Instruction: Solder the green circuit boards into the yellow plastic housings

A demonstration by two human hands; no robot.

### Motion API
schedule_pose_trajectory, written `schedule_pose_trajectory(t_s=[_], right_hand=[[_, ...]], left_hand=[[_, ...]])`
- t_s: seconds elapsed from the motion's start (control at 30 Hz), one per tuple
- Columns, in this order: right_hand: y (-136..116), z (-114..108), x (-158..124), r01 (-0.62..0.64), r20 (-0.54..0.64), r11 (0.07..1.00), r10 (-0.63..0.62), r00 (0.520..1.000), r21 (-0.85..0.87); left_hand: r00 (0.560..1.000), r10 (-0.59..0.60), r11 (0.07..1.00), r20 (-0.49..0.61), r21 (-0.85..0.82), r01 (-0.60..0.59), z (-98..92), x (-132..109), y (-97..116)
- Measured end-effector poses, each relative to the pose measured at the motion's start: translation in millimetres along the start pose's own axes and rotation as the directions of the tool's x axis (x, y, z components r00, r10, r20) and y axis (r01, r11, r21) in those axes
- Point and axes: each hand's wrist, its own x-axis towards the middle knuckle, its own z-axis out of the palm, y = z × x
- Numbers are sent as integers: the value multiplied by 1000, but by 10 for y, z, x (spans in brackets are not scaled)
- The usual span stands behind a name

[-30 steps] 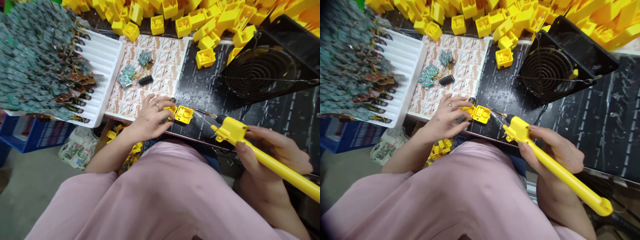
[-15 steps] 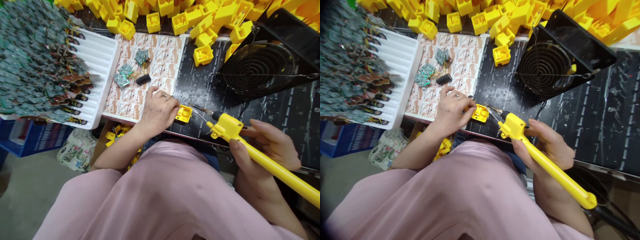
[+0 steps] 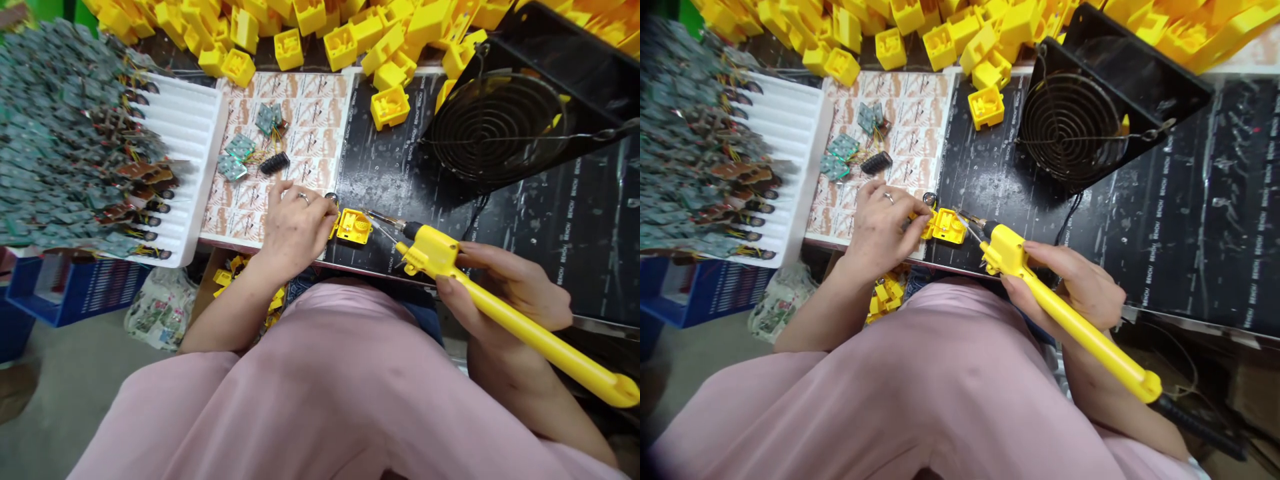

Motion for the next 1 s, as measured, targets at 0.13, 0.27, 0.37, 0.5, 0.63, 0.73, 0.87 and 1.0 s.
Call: schedule_pose_trajectory(t_s=[0.13,0.27,0.37,0.5,0.63,0.73,0.87,1.0], right_hand=[[-100,40,34,52,-37,997,-50,998,59],[-130,61,15,72,-27,997,-71,997,41],[-128,64,-10,82,-37,996,-81,996,30],[-91,80,24,180,-9,976,-180,984,125],[-27,114,90,419,14,893,-427,904,166],[-46,140,110,442,30,888,-449,893,124],[-128,141,162,465,94,876,-477,874,126],[-139,49,232,497,136,847,-524,841,187]], left_hand=[[999,20,1000,-26,-19,-20,-18,-41,-18],[998,9,998,-63,-57,-12,5,9,28],[999,31,999,-31,-14,-31,59,63,88],[997,64,996,-32,62,-62,96,93,124],[995,94,989,16,114,-95,58,127,132],[993,90,984,80,144,-101,23,168,153],[991,63,985,119,155,-81,10,206,180],[991,84,978,106,182,-103,21,211,179]])
